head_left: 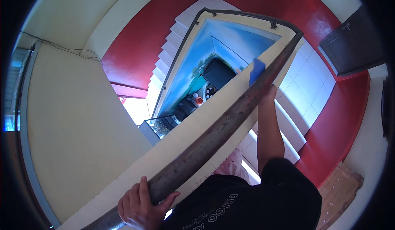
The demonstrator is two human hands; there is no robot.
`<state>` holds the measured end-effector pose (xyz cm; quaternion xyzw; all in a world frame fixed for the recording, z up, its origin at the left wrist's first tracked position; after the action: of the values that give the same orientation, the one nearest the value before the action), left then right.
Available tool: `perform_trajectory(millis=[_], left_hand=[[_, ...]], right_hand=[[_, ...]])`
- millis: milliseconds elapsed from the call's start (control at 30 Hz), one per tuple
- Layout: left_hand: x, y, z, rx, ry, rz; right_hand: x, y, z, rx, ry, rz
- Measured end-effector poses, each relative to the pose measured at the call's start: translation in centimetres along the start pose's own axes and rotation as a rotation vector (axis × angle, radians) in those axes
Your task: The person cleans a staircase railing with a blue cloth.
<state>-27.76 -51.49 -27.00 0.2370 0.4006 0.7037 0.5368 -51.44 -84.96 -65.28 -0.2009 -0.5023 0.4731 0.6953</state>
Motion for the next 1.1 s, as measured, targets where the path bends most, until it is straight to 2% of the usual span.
perform_trajectory(millis=[67,167,267,300,400,467,533,667,700,733,767,800,867,933,967,1000,1033,1100], left_hand=[[-0.6,1.1,0.0,0.025,-0.028,-0.037],[-0.9,0.9,-0.1,0.009,-0.038,-0.019],[-1.0,0.8,-0.1,0.019,-0.047,-0.039],[-1.1,0.8,0.0,0.019,-0.05,-0.032],[-1.1,0.6,0.2,0.029,-0.053,-0.023],[-1.1,0.6,0.2,0.04,-0.041,-0.046],[-1.2,0.8,0.1,0.03,-0.045,-0.04],[-1.3,1.0,0.3,0.021,-0.037,-0.069],[-1.4,1.0,0.5,0.026,-0.038,-0.077],[-1.3,0.9,0.6,0.037,-0.034,-0.08],[-1.2,0.8,0.4,0.051,-0.027,-0.076],[-1.3,0.8,0.4,0.051,-0.027,-0.066],[-1.4,0.8,0.3,0.042,-0.041,-0.048],[-1.5,0.7,0.2,0.039,-0.036,-0.052],[-1.3,0.7,0.2,0.035,-0.031,-0.053],[-0.7,0.2,0.3,0.025,-0.026,-0.009],[0.0,-0.6,0.2,0.017,-0.017,0.031],[0.6,-1.2,0.0,0.01,0.008,0.056]], right_hand=[[2.3,2.7,-0.2,-0.084,-0.032,-0.12],[8.4,2.2,2.5,-0.077,0.278,-0.264],[9.0,-0.2,7.0,0.306,0.664,0.004],[7.9,-2.6,7.8,0.6,0.679,0.211],[3.6,-8.4,7.4,1.632,0.787,0.51],[-2.0,-9.3,7.0,1.749,0.483,0.657],[-7.1,-9.7,7.0,2.196,0.301,0.557],[-8.2,-10.0,4.5,2.401,0.058,0.642],[-4.6,-11.3,3.2,2.401,0.023,0.727],[-1.3,-11.8,2.6,2.353,0.123,0.739],[2.8,-12.6,1.6,2.25,0.004,0.853],[6.2,-13.5,1.1,2.017,0.175,1.05],[6.7,-13.1,2.3,1.87,0.229,0.919],[0.9,-10.6,3.5,1.979,0.064,0.765],[-1.5,-11.5,4.6,2.201,0.12,0.736],[-5.2,-9.8,6.2,2.132,0.04,0.508],[-7.8,-9.5,7.5,2.1,0.154,0.451],[-6.9,-10.4,5.5,2.243,0.311,0.6]])
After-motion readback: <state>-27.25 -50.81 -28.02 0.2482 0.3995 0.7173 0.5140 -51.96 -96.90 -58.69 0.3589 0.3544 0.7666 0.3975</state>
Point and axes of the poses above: each hand's wrist, its own x-axis away from the middle knuckle, its own y-axis out of the back of the hand, z = x × y, the point moved 8 cm from there along -x, towards the middle knuckle, and after that the axes turned 8 degrees about -x, right-handed, at the moved point
